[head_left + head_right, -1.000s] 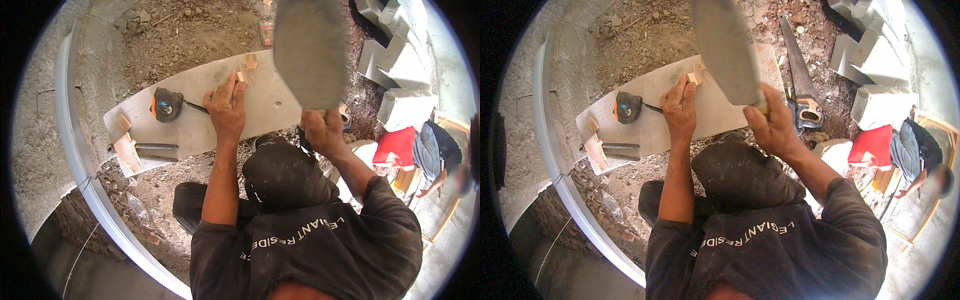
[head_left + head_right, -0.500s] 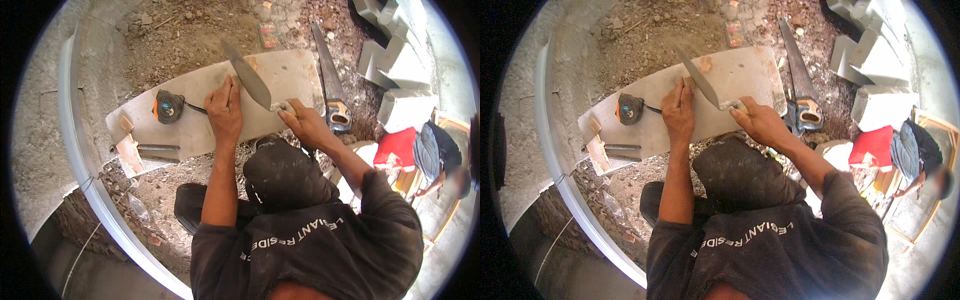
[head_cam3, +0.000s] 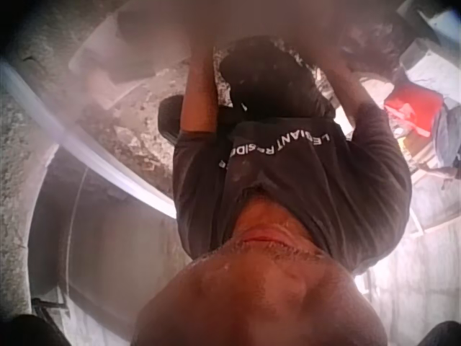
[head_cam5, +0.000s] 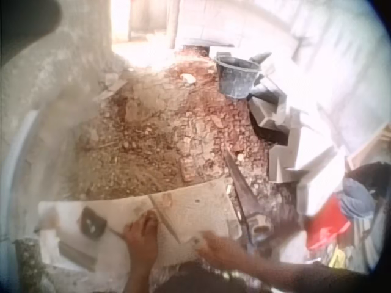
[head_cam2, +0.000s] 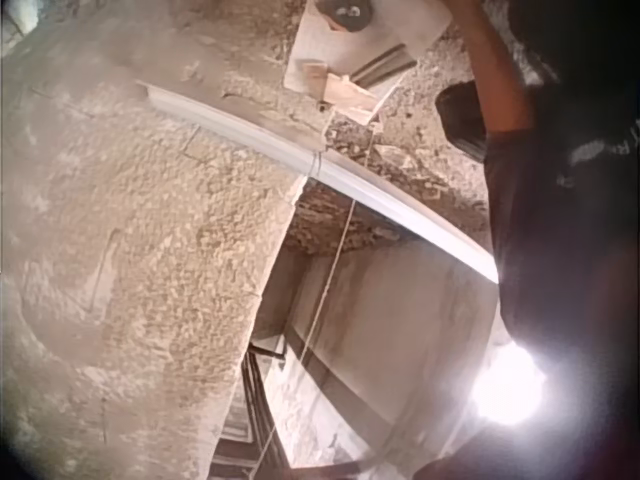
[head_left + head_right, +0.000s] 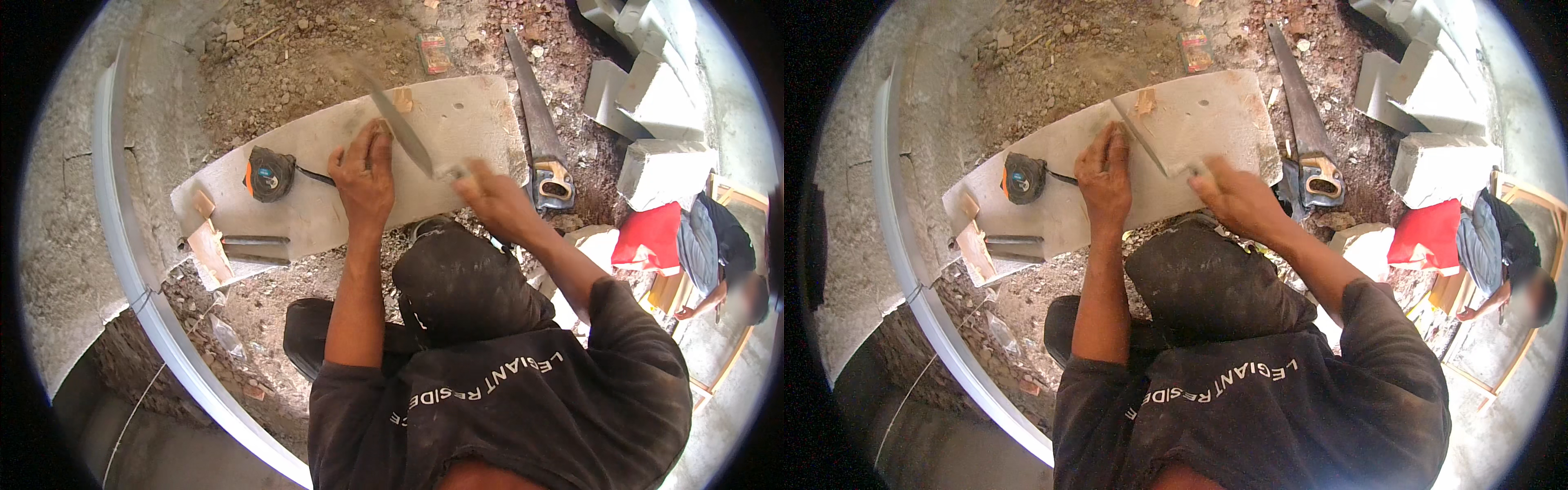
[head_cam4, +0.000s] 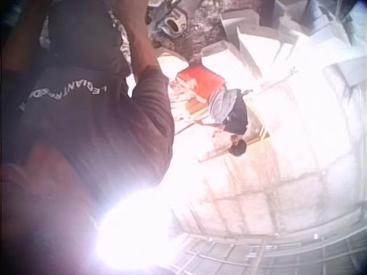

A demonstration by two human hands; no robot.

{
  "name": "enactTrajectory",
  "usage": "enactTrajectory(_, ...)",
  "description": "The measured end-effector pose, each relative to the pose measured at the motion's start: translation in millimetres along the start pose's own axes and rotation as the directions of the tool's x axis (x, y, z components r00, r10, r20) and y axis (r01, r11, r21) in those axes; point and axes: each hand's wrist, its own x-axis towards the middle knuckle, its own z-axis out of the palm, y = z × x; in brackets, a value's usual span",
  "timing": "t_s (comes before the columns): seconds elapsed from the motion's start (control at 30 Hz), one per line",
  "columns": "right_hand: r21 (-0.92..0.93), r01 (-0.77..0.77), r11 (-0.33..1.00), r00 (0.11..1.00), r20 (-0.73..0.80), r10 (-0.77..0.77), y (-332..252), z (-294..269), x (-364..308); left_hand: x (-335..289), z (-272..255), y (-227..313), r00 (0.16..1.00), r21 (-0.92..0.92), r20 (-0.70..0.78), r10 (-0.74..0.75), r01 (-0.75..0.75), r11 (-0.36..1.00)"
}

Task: The person kneels on the ground and positions a long metal profile against a concrete wall. They use a hammer and small wooden blocks to secure the profile, then use pliers to tighten a wire tie around it.

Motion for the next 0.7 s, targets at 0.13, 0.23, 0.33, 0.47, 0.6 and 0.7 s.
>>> enactTrajectory(0.13, 0.27, -0.072, 0.96, 0.994, 0.104, 0.045, -2.5, -15.6, -2.1, 0.5, -0.9, 3.3, 0.999, -0.011, 0.033, 0.012, -0.011, 1.0)
enactTrajectory(0.23, 0.384, 0.036, 0.923, 0.996, -0.089, -0.002, -11.5, -13.2, -14.1, -6.3, -1.4, -2.8, 1.0, 0.004, 0.001, 0.005, -0.005, 1.0)
enactTrajectory(0.33, 0.372, 0.091, 0.924, 0.982, -0.189, -0.021, -13.2, -6.1, -12.4, 0.7, 0.1, 3.0, 1.0, -0.037, 0.03, -0.004, 0.005, 0.999)
enactTrajectory(0.47, 0.072, -0.041, 0.997, 0.997, 0.071, 0.036, -7.0, -3.9, 2.4, 6.5, 0.3, -2.2, 0.999, 0.01, -0.014, 0.038, -0.038, 0.999)
enactTrajectory(0.6, 0.251, 0.004, 0.968, 0.999, -0.04, 0.006, -19.4, -12.4, -9.1, -5.9, 1.0, -1.7, 0.999, -0.057, -0.008, -0.034, 0.034, 0.998)
enactTrajectory(0.7, 0.537, 0.24, 0.809, 0.953, -0.287, -0.093, -26.7, -20.4, -12.1, -2.5, 4.4, -7.6, 0.998, -0.151, -0.001, -0.065, 0.065, 0.986)
